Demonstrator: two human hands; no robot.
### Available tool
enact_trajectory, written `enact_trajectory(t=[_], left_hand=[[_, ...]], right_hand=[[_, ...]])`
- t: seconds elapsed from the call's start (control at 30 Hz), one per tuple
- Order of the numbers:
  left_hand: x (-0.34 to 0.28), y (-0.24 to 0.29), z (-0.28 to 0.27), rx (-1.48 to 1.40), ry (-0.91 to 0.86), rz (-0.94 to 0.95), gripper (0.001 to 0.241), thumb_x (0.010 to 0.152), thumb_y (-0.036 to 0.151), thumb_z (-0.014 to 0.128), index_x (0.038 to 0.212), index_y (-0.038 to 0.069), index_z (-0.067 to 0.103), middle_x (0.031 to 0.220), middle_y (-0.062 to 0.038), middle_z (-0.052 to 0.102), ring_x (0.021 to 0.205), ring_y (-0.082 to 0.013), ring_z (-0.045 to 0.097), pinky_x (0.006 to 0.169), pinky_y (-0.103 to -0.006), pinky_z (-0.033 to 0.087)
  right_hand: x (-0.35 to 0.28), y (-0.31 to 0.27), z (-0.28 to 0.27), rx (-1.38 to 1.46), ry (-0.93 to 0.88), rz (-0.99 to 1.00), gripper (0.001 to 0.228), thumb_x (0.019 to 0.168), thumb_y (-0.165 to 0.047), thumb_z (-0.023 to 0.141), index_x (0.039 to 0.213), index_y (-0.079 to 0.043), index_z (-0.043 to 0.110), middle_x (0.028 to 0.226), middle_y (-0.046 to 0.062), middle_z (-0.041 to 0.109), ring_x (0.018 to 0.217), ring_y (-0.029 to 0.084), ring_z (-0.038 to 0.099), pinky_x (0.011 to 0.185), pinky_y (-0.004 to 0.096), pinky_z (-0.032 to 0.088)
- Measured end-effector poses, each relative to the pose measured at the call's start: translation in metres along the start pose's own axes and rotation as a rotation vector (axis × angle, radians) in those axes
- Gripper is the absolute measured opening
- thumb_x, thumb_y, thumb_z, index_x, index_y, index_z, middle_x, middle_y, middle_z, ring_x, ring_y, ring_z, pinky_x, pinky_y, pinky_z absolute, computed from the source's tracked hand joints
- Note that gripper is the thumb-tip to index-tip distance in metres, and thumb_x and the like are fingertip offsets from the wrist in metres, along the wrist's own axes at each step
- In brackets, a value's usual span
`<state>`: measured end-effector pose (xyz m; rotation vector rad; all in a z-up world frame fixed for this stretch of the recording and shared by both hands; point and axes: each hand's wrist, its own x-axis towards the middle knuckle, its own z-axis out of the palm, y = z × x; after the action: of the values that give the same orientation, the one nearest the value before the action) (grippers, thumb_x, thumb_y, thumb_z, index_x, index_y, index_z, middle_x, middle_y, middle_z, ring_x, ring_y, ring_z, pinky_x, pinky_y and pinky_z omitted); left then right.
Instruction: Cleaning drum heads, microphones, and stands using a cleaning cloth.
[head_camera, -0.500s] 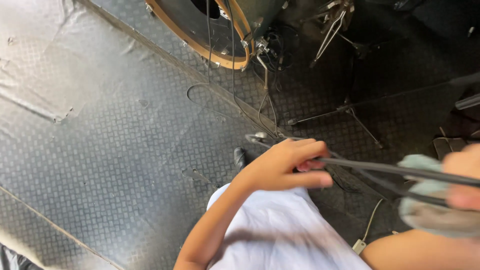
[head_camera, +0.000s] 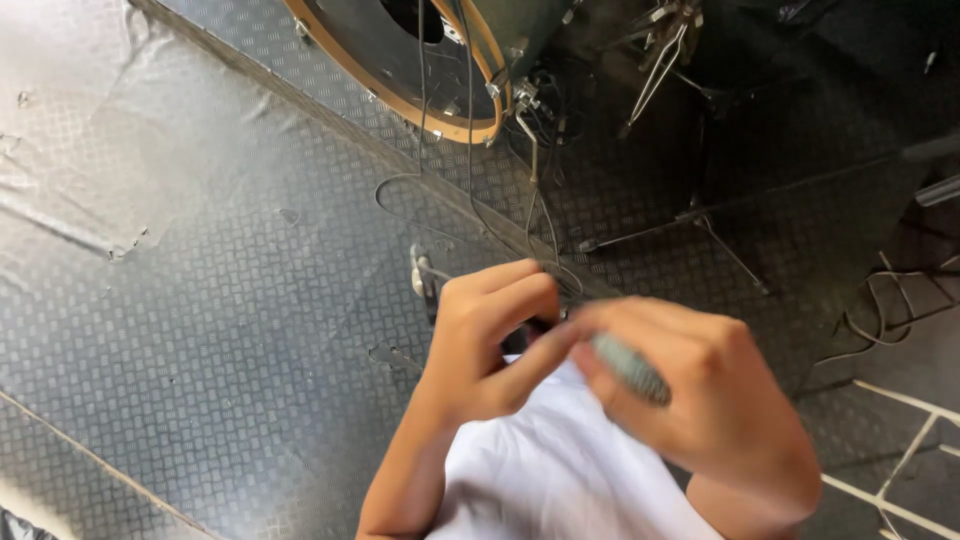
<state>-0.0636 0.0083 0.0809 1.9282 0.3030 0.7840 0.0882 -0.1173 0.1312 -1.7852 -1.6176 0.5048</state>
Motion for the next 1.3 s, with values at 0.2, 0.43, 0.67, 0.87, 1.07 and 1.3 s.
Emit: enact_trajectory(t=[0.2,0.43,0.67,0.87,1.07,1.3], left_hand=[[0.000,-0.024,-0.002,-0.416,-0.172,-0.043,0.024,0.093,0.028,0.061,0.091,0.004,0.056,0.082,-0.002,0.050,0.073,-0.0145,0.051,0.064,-0.0300,0.041],[-0.017,-0.078,0.025,-0.278,-0.018,-0.147,0.039,0.090,0.026,0.074,0.073,0.004,0.046,0.064,-0.001,0.040,0.059,-0.0106,0.040,0.054,-0.0300,0.031],[0.009,0.003,0.027,-0.163,-0.149,-0.027,0.024,0.103,0.017,0.063,0.084,0.005,0.056,0.072,-0.007,0.052,0.061,-0.0224,0.053,0.059,-0.0315,0.041],[0.020,-0.019,0.033,-0.325,-0.146,-0.018,0.020,0.102,0.019,0.061,0.090,0.004,0.059,0.081,-0.006,0.053,0.066,-0.0216,0.054,0.061,-0.0301,0.043],[-0.001,-0.071,0.029,0.052,-0.125,-0.097,0.037,0.097,0.030,0.072,0.078,0.006,0.052,0.070,-0.005,0.049,0.065,-0.0218,0.053,0.068,-0.0371,0.042],[0.016,-0.028,0.019,0.178,-0.118,-0.011,0.030,0.086,0.018,0.078,0.075,0.008,0.052,0.072,-0.005,0.055,0.064,-0.0251,0.058,0.059,-0.0387,0.044]], right_hand=[[-0.032,0.016,-0.010,0.437,0.365,0.210,0.018,0.080,-0.012,0.077,0.091,0.003,0.076,0.080,0.014,0.064,0.059,0.019,0.056,0.052,0.028,0.039],[-0.070,0.056,-0.047,0.259,0.626,0.371,0.019,0.104,-0.013,0.060,0.102,0.005,0.061,0.086,0.015,0.054,0.066,0.020,0.047,0.064,0.031,0.041],[-0.003,-0.007,-0.026,-0.322,0.168,0.039,0.065,0.070,-0.009,0.081,0.132,0.002,0.065,0.099,0.014,0.070,0.082,0.023,0.068,0.072,0.036,0.054],[-0.012,0.008,-0.028,-0.210,0.173,-0.044,0.039,0.074,-0.002,0.077,0.111,-0.003,0.070,0.086,0.009,0.071,0.073,0.023,0.066,0.066,0.033,0.052],[-0.063,0.057,-0.061,-0.065,0.458,0.312,0.022,0.101,-0.008,0.069,0.122,-0.002,0.071,0.101,0.010,0.073,0.081,0.019,0.065,0.077,0.026,0.050],[0.015,0.041,-0.007,-0.220,-0.103,0.057,0.048,0.076,-0.016,0.077,0.123,-0.007,0.074,0.093,0.006,0.074,0.083,0.023,0.072,0.072,0.034,0.056]])
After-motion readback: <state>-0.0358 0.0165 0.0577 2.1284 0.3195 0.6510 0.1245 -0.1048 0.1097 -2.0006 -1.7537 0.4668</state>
